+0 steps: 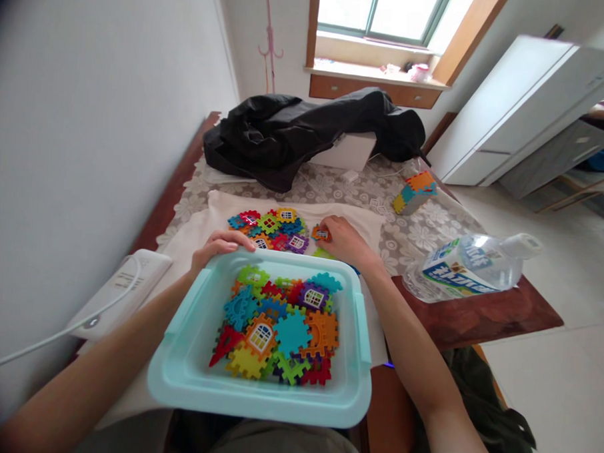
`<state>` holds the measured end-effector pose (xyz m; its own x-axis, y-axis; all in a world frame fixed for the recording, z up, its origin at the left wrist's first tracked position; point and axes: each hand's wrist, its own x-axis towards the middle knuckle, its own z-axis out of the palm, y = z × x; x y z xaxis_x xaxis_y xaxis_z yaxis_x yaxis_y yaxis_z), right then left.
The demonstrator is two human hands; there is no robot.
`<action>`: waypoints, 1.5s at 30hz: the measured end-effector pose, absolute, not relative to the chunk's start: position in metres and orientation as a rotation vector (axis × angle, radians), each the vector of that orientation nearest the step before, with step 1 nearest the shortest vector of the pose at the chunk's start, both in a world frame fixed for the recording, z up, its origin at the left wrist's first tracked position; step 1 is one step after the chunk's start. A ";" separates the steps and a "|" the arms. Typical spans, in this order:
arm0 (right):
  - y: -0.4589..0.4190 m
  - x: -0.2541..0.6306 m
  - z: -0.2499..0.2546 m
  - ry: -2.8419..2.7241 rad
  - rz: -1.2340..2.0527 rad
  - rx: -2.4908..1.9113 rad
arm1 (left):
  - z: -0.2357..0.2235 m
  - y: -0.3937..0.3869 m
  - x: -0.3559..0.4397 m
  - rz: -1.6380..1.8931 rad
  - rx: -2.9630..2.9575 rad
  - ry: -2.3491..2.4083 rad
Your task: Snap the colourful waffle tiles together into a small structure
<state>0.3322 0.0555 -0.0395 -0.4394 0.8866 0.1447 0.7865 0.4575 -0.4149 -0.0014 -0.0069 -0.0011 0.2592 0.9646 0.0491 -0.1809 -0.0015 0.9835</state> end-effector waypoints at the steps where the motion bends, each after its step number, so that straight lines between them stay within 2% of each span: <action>1: 0.057 0.331 -0.041 -2.342 0.404 -1.427 | -0.001 -0.007 -0.001 1.111 1.205 0.878; 5: 0.064 0.328 -0.041 -2.111 0.499 -1.366 | 0.001 -0.007 -0.001 1.118 1.193 0.885; 11: 0.045 0.324 -0.010 -1.562 1.198 -0.830 | 0.000 -0.006 0.000 1.121 1.207 0.832; 18: 0.022 0.317 0.013 -1.757 1.649 -0.389 | 0.003 -0.008 0.000 1.104 1.185 0.867; 22: 0.033 0.306 -0.007 -1.572 1.338 -0.713 | 0.001 -0.008 0.000 1.120 1.191 0.883; 25: 0.042 0.302 -0.028 -1.930 0.921 -1.046 | -0.001 -0.007 0.000 1.132 1.196 0.876; 28: 0.048 0.302 -0.044 -2.249 0.602 -1.167 | -0.002 -0.006 0.000 1.139 1.212 0.871; 40: 0.047 0.296 -0.059 -2.265 0.445 -1.145 | 0.004 -0.007 0.002 1.115 1.202 0.889; 45: 0.052 0.300 -0.057 -2.286 0.501 -1.194 | 0.002 -0.007 0.001 1.128 1.202 0.880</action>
<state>0.3001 0.0523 -0.0574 -0.4840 0.8335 0.2664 0.6458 0.5456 -0.5340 0.0015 -0.0069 0.0018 0.2414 0.9690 0.0521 -0.1850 -0.0068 0.9827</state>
